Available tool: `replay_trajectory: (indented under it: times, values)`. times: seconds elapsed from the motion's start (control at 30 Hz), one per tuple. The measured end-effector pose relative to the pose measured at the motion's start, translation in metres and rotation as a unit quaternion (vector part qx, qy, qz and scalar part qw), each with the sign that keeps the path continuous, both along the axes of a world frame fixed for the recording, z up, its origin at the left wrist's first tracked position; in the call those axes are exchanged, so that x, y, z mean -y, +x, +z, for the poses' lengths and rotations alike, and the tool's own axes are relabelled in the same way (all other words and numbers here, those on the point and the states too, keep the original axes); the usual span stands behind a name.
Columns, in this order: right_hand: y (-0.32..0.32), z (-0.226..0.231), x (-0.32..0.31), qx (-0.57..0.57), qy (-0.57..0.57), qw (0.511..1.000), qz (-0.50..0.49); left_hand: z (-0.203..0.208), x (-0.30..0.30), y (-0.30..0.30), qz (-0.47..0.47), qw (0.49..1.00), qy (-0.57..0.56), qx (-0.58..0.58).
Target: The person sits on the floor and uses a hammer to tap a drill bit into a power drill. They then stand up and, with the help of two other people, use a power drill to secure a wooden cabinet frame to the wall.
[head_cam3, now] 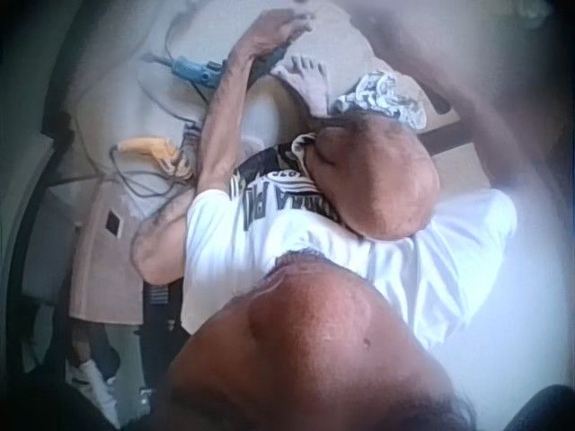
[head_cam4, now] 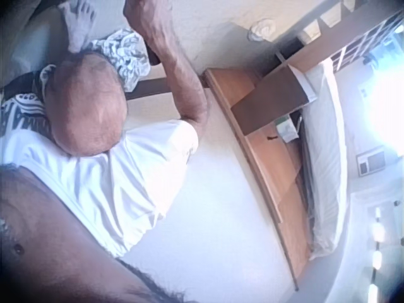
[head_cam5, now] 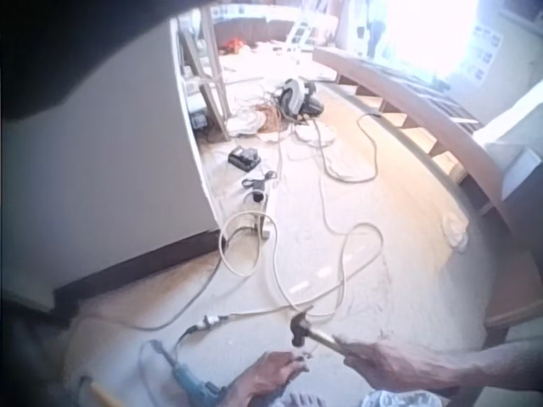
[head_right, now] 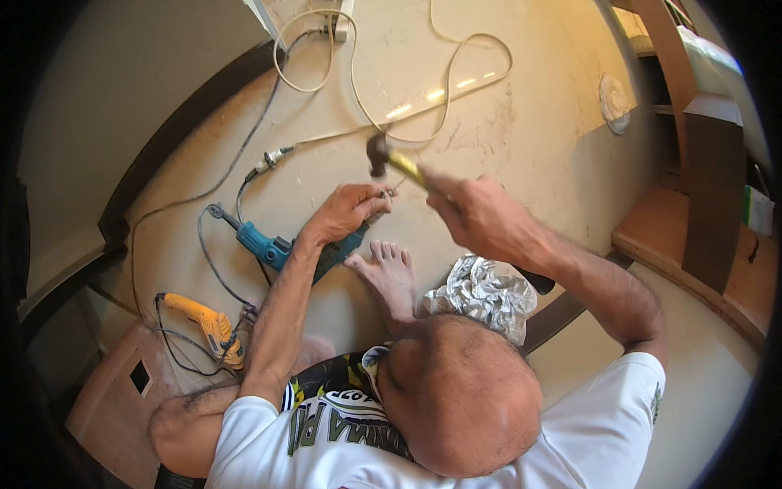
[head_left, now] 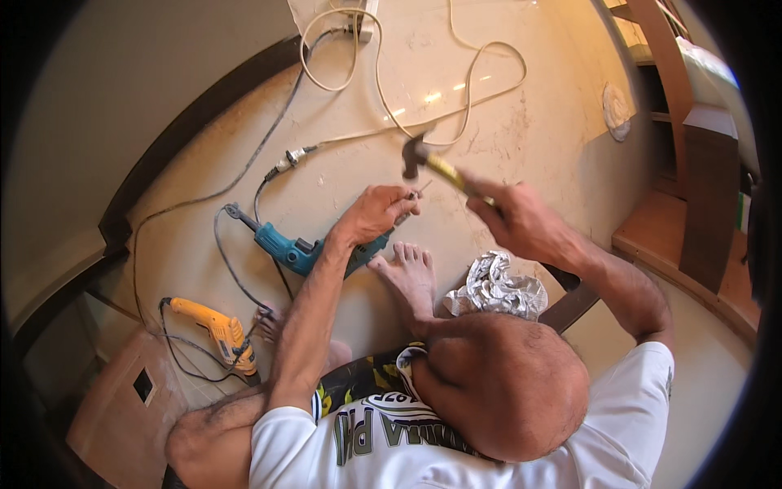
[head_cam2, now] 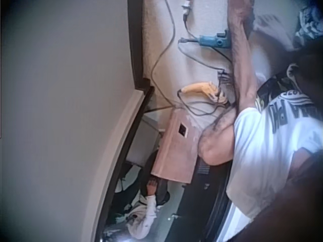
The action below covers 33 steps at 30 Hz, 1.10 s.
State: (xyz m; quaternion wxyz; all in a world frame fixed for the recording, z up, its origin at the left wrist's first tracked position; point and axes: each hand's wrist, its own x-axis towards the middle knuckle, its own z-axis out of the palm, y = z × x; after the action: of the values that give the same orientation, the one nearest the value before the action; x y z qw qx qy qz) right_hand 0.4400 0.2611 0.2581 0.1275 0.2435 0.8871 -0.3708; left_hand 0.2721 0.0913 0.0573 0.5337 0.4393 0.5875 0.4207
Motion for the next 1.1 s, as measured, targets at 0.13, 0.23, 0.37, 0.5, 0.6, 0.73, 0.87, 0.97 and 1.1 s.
replay_trajectory:
  times: [0.13, 0.23, 0.37, 0.5, 0.6, 0.73, 0.87, 0.97, 1.1]
  values:
    - [-0.002, 0.019, 0.017, -0.048, -0.004, 0.989, -0.138, 0.0, 0.004, -0.012, 0.013, 0.999, -0.016, 0.029]
    - [0.021, -0.004, 0.028, -0.043, -0.058, 0.985, -0.156, -0.007, 0.009, -0.009, 0.018, 0.996, -0.013, 0.085]
    - [0.063, -0.066, 0.054, -0.001, -0.108, 0.949, -0.297, 0.004, -0.002, -0.013, -0.034, 0.998, -0.035, 0.05]
    - [0.086, -0.103, 0.071, -0.053, -0.207, 0.879, -0.426, 0.009, -0.016, -0.033, -0.148, 0.983, -0.082, 0.075]
    - [0.118, -0.129, 0.077, -0.084, -0.288, 0.845, -0.443, -0.002, -0.008, -0.033, -0.158, 0.98, -0.081, 0.09]
    - [0.162, -0.161, 0.061, -0.073, -0.316, 0.838, -0.439, -0.007, -0.006, -0.019, -0.082, 0.993, -0.075, 0.051]
    - [0.167, -0.188, 0.036, -0.086, -0.299, 0.86, -0.404, -0.022, -0.021, -0.012, 0.189, 0.981, -0.034, 0.026]
    - [0.153, -0.189, 0.027, -0.073, -0.287, 0.869, -0.397, -0.033, -0.03, -0.004, 0.278, 0.96, 0.002, 0.029]
    - [0.151, -0.196, 0.018, -0.06, -0.261, 0.876, -0.402, -0.027, -0.031, -0.005, 0.307, 0.951, -0.005, 0.038]
